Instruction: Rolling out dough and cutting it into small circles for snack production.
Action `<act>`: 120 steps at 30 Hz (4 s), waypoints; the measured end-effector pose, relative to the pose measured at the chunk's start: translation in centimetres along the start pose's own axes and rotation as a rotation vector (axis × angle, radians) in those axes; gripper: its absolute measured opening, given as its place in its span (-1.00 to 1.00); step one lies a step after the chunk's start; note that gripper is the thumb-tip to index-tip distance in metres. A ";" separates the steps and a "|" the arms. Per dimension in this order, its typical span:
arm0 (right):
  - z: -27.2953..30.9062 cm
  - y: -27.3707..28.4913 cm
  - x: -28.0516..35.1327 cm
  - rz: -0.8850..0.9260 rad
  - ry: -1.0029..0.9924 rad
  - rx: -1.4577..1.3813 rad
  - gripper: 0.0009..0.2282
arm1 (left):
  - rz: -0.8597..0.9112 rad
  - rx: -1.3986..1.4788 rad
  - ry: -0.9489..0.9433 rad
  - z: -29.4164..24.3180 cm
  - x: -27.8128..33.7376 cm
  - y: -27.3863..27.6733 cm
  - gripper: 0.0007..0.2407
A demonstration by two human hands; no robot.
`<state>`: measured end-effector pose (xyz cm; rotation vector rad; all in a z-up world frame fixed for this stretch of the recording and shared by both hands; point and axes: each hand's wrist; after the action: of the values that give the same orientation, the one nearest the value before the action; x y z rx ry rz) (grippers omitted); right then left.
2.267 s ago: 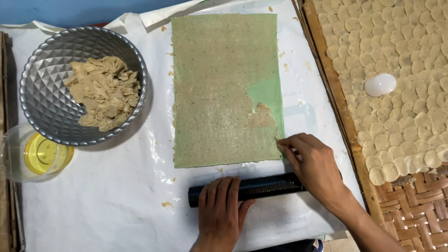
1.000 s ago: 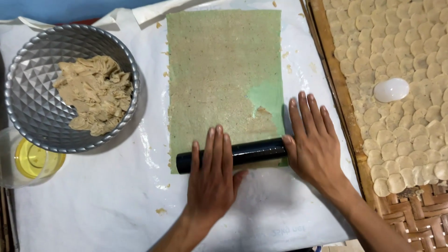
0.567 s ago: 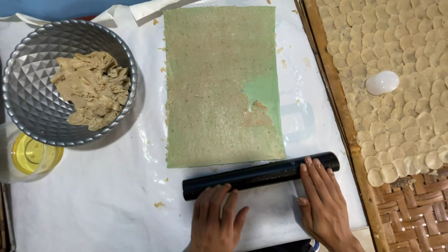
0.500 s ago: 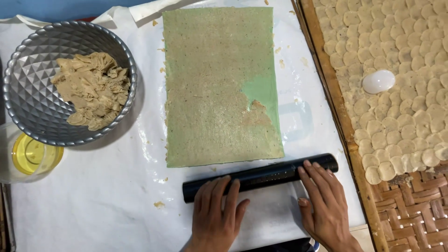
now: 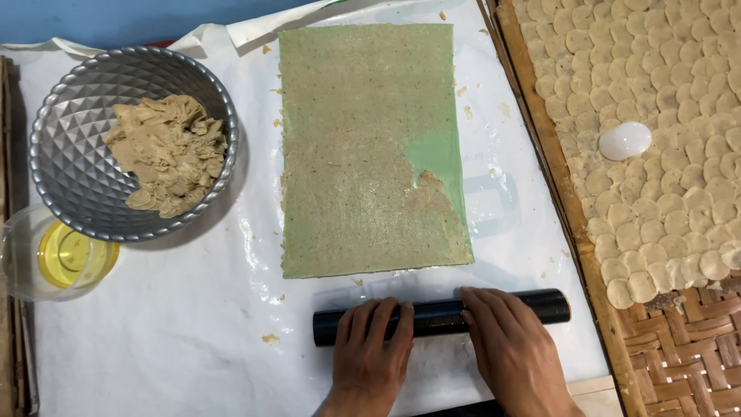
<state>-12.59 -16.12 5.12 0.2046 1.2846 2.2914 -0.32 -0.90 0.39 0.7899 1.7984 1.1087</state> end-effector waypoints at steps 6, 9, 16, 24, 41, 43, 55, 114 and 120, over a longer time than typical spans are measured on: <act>-0.6 0.3 -0.6 0.063 0.014 -0.095 -0.67 | 0.022 0.008 0.005 0.2 0.3 -0.4 -0.63; -1.6 0.0 -4.2 -0.092 0.042 -0.231 -0.86 | 0.027 0.011 0.012 0.2 0.2 -0.5 -0.63; -2.4 -0.6 -6.5 -0.007 -0.024 -0.214 -0.71 | 0.028 0.026 0.034 0.0 -0.2 -0.1 -0.63; -3.2 -0.7 -6.8 -0.056 -0.052 -0.068 -0.84 | 0.016 0.025 0.020 0.2 -0.6 -0.2 -0.65; -4.6 -0.1 -8.3 -0.051 0.095 0.035 -0.69 | 0.057 -0.060 -0.011 4.4 -6.3 1.6 -0.60; -5.1 -1.0 -9.1 -0.008 0.109 0.056 -0.66 | 0.069 -0.056 -0.015 4.8 -6.6 1.0 -0.61; -6.6 -1.3 -16.4 0.055 0.030 0.078 -0.45 | 0.096 -0.193 0.041 7.6 -12.5 -1.2 -0.41; -5.2 -3.4 -2.3 0.024 0.083 0.072 -0.40 | 0.207 -0.161 0.004 3.4 -4.8 -0.9 -0.36; -6.4 -2.0 -11.3 0.021 0.108 0.173 -0.40 | 0.085 -0.127 -0.013 6.7 -13.3 -2.2 -0.37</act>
<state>-4.43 -25.65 1.23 0.1561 1.5435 2.2355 11.25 -10.46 1.24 0.8010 1.6790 1.2575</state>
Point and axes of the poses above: each hand's wrist, its own x-axis away from the middle knuckle, its own y-axis out of the back of the hand, z = x × y, and after that the axes turned 13 degrees about -x, right-handed
